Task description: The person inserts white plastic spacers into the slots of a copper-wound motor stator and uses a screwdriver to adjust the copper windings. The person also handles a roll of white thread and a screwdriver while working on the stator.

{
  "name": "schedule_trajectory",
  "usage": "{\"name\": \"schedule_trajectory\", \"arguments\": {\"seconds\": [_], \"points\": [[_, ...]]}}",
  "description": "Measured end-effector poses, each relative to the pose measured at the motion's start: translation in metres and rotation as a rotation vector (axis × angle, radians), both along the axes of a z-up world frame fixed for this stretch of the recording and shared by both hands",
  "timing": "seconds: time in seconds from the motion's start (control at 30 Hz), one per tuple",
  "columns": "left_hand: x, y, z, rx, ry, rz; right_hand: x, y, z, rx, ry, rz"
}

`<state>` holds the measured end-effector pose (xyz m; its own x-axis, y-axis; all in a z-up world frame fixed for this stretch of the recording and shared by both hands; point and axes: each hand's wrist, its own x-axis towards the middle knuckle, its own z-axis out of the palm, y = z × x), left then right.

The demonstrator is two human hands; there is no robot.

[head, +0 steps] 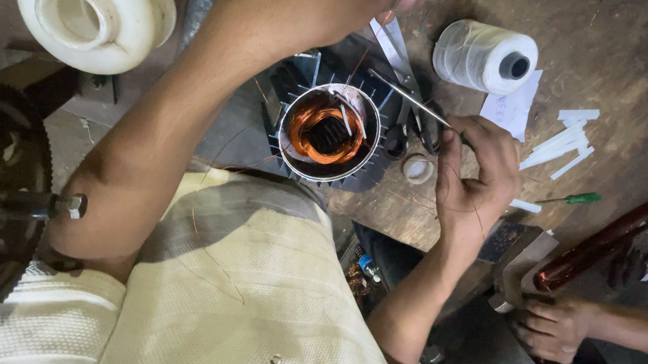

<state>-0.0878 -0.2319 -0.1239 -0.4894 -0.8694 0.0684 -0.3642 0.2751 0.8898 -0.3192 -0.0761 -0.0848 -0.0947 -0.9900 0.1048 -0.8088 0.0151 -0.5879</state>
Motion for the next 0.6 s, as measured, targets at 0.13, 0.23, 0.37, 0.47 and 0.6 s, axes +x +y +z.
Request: {"name": "schedule_trajectory", "arguments": {"seconds": [0.13,0.23,0.37,0.47,0.6], "points": [[-0.004,0.001,0.005,0.059,0.038,-0.038,0.004,-0.009,-0.005,-0.03,0.046,0.065],[-0.006,0.001,0.006,0.087,0.035,-0.053,0.006,-0.009,-0.007,-0.04,0.023,0.092],[-0.002,0.0,0.006,0.012,0.034,-0.019,0.005,0.001,-0.006,-0.009,0.012,0.107],[-0.001,0.0,0.005,0.009,0.034,-0.022,0.003,0.007,-0.005,-0.003,-0.051,0.031],[-0.003,-0.001,0.005,0.066,0.018,-0.022,0.002,0.006,-0.007,-0.043,0.022,0.03]]}}
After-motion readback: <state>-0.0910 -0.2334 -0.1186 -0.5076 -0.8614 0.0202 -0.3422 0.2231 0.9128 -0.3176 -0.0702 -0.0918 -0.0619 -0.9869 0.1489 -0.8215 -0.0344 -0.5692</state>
